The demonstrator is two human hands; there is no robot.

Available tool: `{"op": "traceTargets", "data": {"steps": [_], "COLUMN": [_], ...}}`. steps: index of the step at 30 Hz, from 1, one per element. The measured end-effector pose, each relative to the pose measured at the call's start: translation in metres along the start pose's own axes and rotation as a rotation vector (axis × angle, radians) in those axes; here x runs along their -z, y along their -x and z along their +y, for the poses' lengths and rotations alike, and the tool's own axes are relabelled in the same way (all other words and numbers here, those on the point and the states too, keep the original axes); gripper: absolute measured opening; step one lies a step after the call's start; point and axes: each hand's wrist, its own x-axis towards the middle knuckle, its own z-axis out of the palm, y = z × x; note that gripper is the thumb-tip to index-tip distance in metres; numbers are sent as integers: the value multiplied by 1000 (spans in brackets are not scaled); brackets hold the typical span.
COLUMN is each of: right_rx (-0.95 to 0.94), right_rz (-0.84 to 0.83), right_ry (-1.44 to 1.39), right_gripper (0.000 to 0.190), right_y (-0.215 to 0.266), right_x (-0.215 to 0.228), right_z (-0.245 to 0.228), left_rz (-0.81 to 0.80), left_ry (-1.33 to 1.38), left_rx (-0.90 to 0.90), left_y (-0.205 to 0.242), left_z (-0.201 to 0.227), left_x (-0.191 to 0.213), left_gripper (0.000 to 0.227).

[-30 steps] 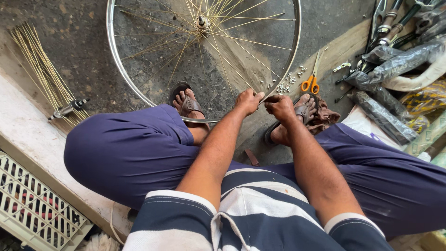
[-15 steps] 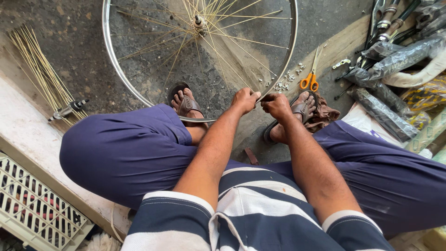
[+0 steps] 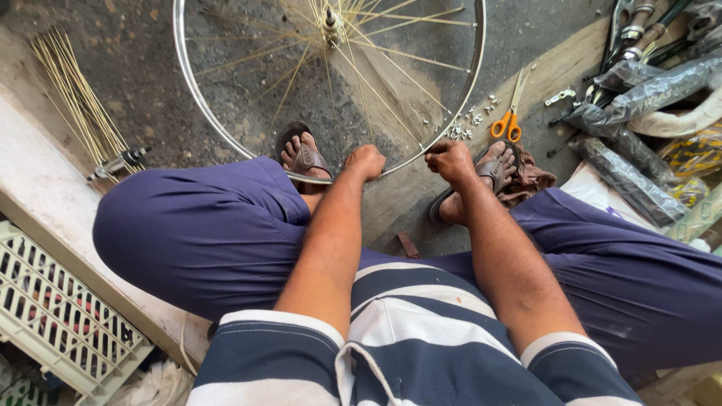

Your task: The person sits on the floor and installs spokes into a bicycle wheel rim. They insert the spoke ends into the hub and secure them to the rim using nipples, tightening them by hand. The person rotates the wheel periodically to access different sections and continues the lacing process.

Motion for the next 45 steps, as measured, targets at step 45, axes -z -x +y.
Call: {"op": "traceTargets", "data": {"steps": [45], "right_rx": [23], "right_rz": [77], "right_ry": [-139], "right_gripper": [14], "right_y": [25], "right_x": [-18], "right_z": [-3], "left_rz": [3], "left_ry": [403], "left_rx": [-42], "left_y": [5], "left_z": [77], "left_x": [-25], "left_gripper": [22]}}
